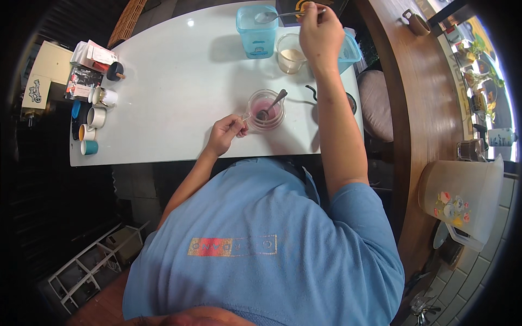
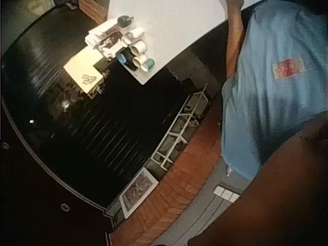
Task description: The person pours liquid from a kettle into a container, transfers it to a glass, adds a spoonful of purple powder, stirs it, and pours more liquid from a large pitcher into the glass.
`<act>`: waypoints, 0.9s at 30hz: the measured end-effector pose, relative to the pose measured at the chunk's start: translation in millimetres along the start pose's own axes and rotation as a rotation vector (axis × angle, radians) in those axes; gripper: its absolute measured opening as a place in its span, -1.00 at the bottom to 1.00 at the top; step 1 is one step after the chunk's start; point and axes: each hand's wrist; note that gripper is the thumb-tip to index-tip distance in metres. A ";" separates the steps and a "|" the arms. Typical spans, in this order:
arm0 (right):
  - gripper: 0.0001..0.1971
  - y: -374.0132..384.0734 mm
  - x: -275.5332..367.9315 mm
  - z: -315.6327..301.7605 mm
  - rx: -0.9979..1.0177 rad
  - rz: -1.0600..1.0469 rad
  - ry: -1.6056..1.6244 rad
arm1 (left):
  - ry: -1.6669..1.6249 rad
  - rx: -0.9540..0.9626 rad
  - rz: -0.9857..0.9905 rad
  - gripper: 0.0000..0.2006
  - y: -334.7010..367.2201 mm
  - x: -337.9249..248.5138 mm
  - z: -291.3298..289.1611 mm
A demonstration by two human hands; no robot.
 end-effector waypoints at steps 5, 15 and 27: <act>-0.76 -13.0 25.6 -39.8 -0.047 0.052 0.273 | 0.002 -0.011 -0.023 -0.73 -0.9 -3.9 0.7; -0.75 -94.4 53.3 -102.6 0.011 0.171 0.380 | -0.034 -0.020 -0.018 -0.78 -1.1 -4.8 1.5; -0.78 -167.4 31.4 -124.6 0.011 0.090 0.353 | 0.026 0.014 0.009 -0.77 -2.4 -4.2 -0.7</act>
Point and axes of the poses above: each hand's wrist, its own y-axis towards the middle knuckle, its own z-axis out of the palm, x = y × z, and after that the axes turned 6 degrees about y, right-handed
